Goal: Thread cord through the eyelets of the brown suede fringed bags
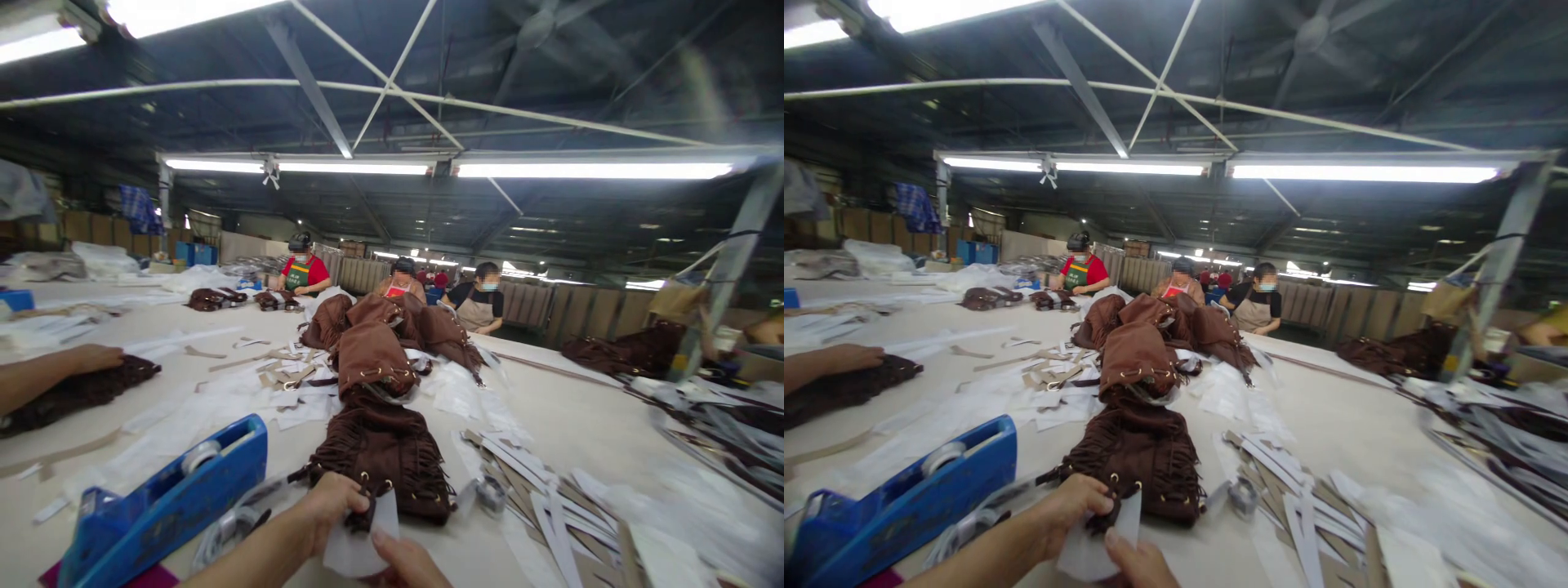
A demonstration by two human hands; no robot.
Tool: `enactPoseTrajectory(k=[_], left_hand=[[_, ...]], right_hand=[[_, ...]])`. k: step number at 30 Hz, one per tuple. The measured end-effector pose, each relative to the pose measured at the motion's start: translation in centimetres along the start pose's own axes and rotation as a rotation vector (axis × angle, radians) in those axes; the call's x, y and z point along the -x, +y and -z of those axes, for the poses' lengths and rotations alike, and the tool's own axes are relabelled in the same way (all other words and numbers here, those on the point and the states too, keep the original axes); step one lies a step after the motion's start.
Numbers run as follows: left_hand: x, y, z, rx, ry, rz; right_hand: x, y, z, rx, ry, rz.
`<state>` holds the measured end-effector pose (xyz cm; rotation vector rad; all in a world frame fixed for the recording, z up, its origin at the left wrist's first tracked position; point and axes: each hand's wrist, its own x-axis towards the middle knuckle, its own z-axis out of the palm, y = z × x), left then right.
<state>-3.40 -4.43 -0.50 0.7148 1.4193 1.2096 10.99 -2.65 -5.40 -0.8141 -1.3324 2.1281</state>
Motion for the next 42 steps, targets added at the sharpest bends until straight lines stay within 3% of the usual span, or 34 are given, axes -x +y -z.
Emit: enactPoseTrajectory(k=[4, 8, 15, 24, 29, 32, 38, 42], left_hand=[[0.2, -0.1, 0.2, -0.032, -0.005, -0.004], [0.3, -0.4, 0.4, -0.061, 0.004, -0.051], [1.1, -0.5, 1.0, -0.088, 0.007, -0.183], [0.6, -2.0, 1.7, 0.015, 0.178, -0.205], [1.6, -2.8, 1.5, 0.098, 0.066, -0.152], [1.7, -2.9, 1.4, 0.058, 0.058, -0.119], [0.6, -1.4, 1.7, -0.047, 0.045, -0.121], [0.6, -0.6, 2.3, -0.098, 0.015, -0.104]], right_hand=[[0.0, -1.9, 0.4, 0.08, 0.113, -0.032], [-1.4, -1.4, -0.6, 0.068, 0.189, -0.015], [-2.8, -1.0, -1.2, 0.071, 0.212, 0.128], [-3.0, -0.8, -0.8, 0.104, 0.183, 0.152], [-2.9, -0.6, -0.7, 0.17, 0.208, 0.256], [-2.9, -0.3, -0.8, 0.278, 0.226, 0.344], [-2.4, -0.4, -1.2, 0.489, 0.312, 0.394], [-1.9, -0.9, -1.1, 0.616, 0.287, 0.381]])
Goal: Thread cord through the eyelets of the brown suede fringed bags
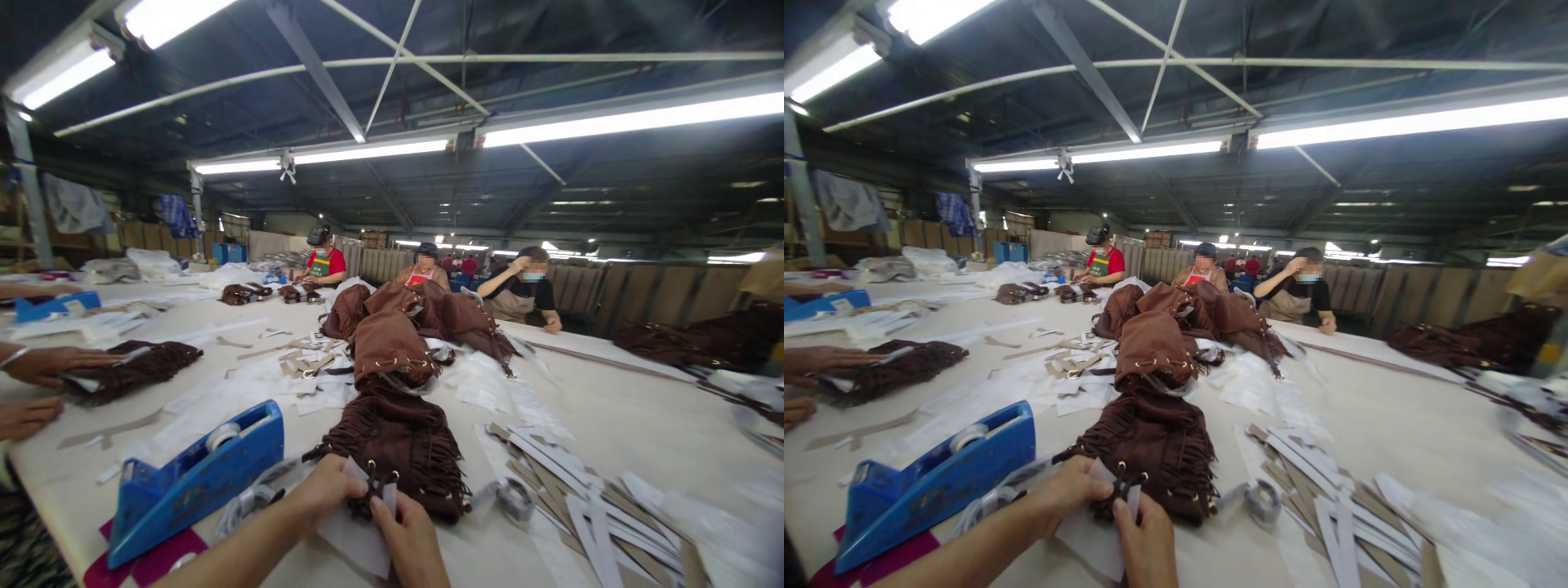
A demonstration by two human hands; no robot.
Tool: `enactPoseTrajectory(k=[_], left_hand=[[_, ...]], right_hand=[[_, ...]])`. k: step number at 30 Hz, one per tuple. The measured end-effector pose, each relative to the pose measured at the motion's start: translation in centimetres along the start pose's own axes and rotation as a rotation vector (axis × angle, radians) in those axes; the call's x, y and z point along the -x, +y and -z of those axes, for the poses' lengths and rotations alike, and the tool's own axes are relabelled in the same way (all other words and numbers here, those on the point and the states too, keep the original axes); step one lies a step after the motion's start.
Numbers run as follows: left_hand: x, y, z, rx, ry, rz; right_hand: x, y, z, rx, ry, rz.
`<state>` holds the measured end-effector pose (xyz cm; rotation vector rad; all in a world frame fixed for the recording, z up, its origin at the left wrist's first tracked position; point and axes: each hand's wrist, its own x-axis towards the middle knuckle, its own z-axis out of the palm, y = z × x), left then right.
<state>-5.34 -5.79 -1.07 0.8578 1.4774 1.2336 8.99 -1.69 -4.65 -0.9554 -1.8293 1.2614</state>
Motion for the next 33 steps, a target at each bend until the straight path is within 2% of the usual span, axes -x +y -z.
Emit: enactPoseTrajectory(k=[4, 8, 11, 16, 18, 26, 33], left_hand=[[0.2, -0.2, 0.2, -0.028, 0.011, 0.013], [0.0, -0.6, -0.2, -0.088, 0.098, -0.016], [0.0, -0.5, -0.3, -0.128, 0.131, -0.041], [0.1, -0.2, -0.2, -0.138, 0.112, -0.057], [0.1, -0.3, -0.1, -0.141, 0.096, -0.053], [-0.3, -0.7, -0.1, -0.158, 0.092, -0.079], [0.7, 0.1, -0.4, -0.1, 0.052, -0.092]], right_hand=[[-0.1, 0.7, -0.1, -0.033, 0.007, -0.078], [-0.2, 1.3, -0.7, -0.051, 0.027, -0.121], [0.1, 0.7, -0.4, -0.077, 0.011, -0.161], [0.3, -1.0, 1.4, -0.542, -0.158, -0.444], [0.1, -1.1, 1.8, -0.621, -0.206, -0.48], [-0.4, 0.0, 1.1, -0.367, -0.111, -0.391], [-0.2, -0.4, 0.9, -0.267, -0.077, -0.352]])
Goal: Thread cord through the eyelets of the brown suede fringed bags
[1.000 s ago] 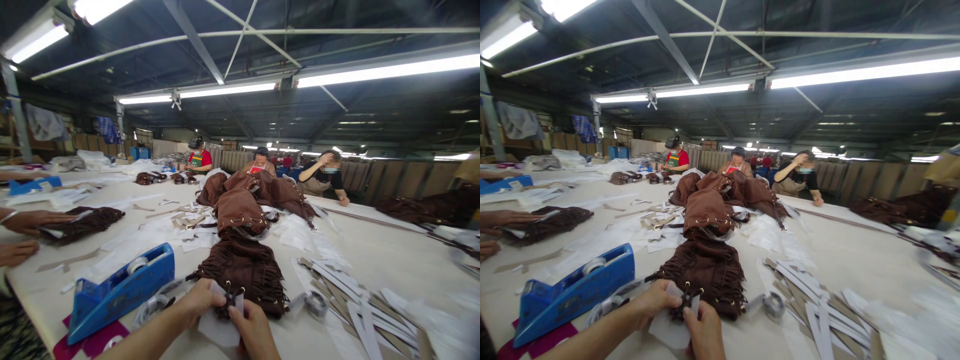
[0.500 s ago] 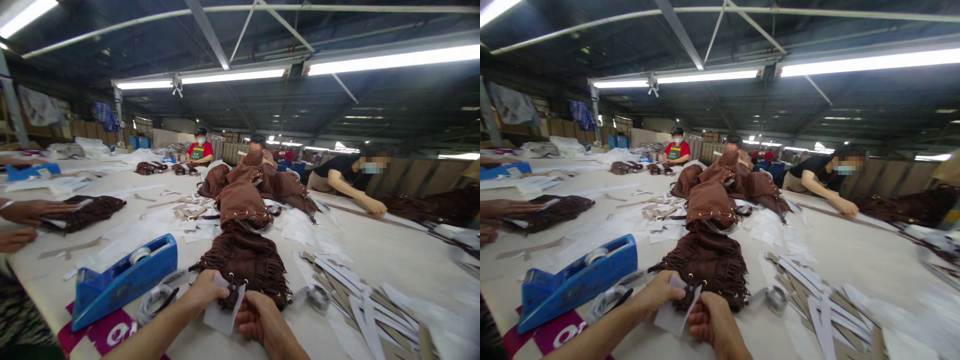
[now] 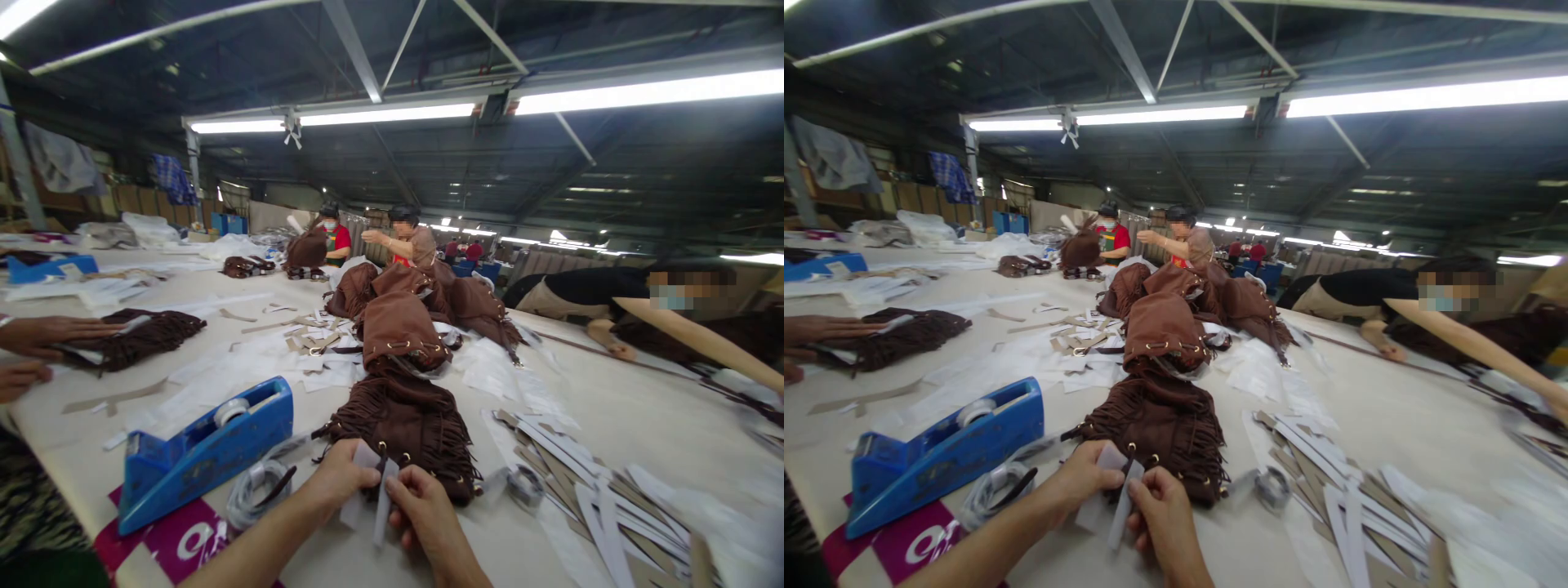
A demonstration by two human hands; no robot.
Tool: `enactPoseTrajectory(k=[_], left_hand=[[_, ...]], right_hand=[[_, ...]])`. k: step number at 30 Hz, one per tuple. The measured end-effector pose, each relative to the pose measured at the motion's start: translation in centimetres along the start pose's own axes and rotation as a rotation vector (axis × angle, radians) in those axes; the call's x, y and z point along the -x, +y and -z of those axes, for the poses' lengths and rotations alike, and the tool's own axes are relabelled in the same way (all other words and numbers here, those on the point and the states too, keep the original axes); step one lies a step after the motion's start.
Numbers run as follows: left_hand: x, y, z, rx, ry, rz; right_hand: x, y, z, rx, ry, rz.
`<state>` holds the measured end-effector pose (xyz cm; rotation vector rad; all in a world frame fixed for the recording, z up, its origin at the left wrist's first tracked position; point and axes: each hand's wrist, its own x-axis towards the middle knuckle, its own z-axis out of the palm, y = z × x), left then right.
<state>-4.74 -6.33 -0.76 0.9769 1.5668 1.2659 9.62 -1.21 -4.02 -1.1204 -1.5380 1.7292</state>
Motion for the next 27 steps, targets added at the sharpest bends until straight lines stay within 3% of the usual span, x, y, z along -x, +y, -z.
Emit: enactPoseTrajectory(k=[6, 10, 12, 19, 22, 27], left_hand=[[0.0, 0.0, -0.4, -0.01, 0.025, -0.049], [-0.3, -0.3, -0.6, -0.019, 0.031, -0.06], [-0.4, -0.5, -0.6, -0.03, 0.038, -0.058], [-0.5, -0.6, -0.7, -0.059, 0.054, -0.076], [-0.6, -0.8, -0.6, -0.084, 0.092, -0.068], [-0.5, -1.0, -0.5, -0.09, 0.106, -0.072]], right_hand=[[0.2, 0.7, -0.6, 0.164, 0.11, 0.082], [0.4, 0.5, -0.2, 0.454, 0.206, 0.415], [0.3, 0.4, 0.3, 0.58, 0.247, 0.493], [0.4, 0.3, 0.3, 0.783, 0.346, 0.484], [0.4, 0.2, 0.0, 0.692, 0.34, 0.463], [-0.1, 0.2, 0.3, 0.516, 0.217, 0.44]])
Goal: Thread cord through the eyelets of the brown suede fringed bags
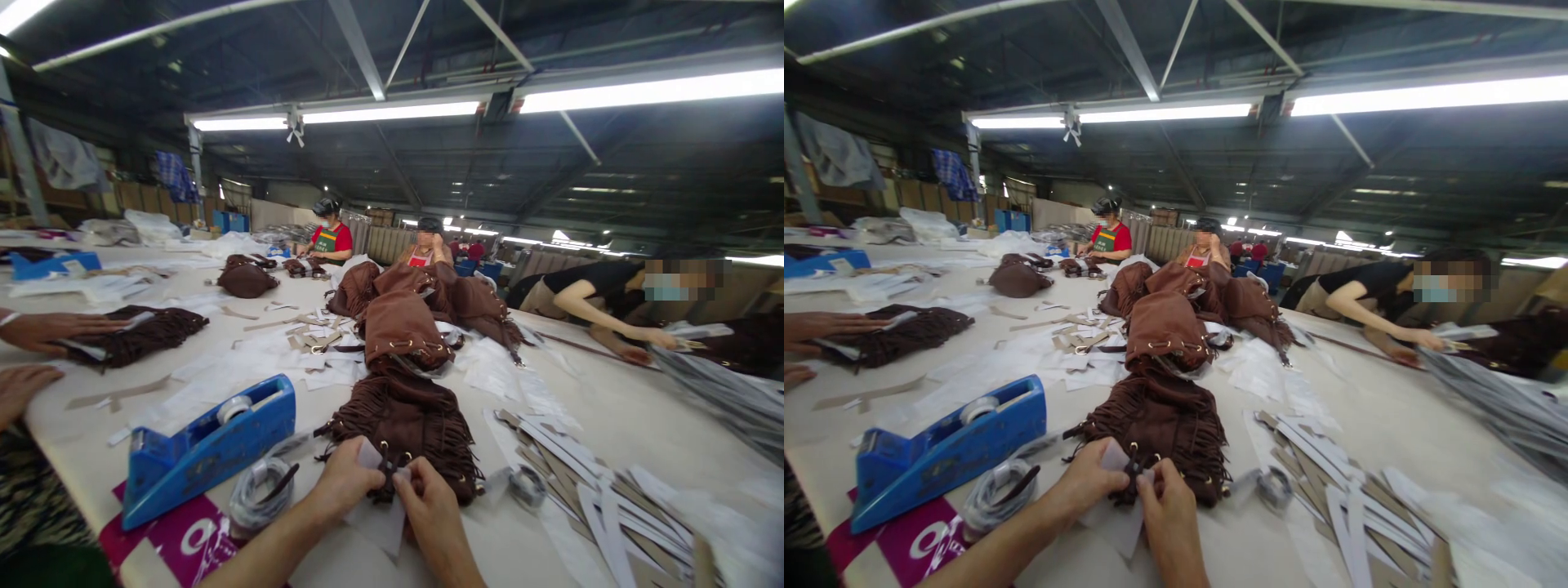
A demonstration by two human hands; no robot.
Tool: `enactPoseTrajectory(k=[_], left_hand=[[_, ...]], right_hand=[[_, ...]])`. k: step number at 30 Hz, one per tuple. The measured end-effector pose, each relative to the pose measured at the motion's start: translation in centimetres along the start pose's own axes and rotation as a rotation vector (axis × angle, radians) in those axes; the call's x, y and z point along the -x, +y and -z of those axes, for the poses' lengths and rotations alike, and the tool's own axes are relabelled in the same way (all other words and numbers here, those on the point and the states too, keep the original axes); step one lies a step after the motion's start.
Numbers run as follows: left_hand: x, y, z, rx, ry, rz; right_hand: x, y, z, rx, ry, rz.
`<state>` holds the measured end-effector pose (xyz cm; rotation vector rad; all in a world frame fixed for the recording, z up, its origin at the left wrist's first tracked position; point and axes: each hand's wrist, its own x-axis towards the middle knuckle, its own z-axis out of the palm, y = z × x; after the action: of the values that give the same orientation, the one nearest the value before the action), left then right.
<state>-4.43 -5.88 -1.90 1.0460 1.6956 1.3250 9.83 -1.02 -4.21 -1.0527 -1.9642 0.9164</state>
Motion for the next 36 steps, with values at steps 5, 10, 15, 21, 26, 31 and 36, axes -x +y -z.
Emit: enactPoseTrajectory(k=[5, 10, 15, 21, 26, 31, 36], left_hand=[[0.1, 0.1, -0.1, 0.051, -0.045, -0.026], [0.0, 0.0, -0.2, 0.037, -0.009, -0.01], [0.1, 0.2, -0.2, 0.045, -0.02, 0.003], [0.4, 0.6, 0.0, 0.032, -0.024, 0.018], [0.2, 0.1, -0.2, 0.045, 0.006, -0.011], [0.1, -0.1, -0.2, 0.125, -0.024, -0.023], [0.4, 0.3, 0.0, 0.166, -0.045, 0.001]], right_hand=[[0.0, -0.5, -0.5, 0.047, 0.064, 0.078], [0.0, -0.5, -0.2, -0.211, -0.063, -0.083], [0.3, 0.0, 0.3, -0.492, -0.2, -0.215], [0.7, 0.3, 0.5, -0.621, -0.19, -0.277], [0.7, 0.2, 0.4, -0.623, -0.204, -0.254], [0.7, -0.3, -0.2, -0.679, -0.195, -0.274], [0.5, -0.2, -1.1, -0.721, -0.038, -0.288]])
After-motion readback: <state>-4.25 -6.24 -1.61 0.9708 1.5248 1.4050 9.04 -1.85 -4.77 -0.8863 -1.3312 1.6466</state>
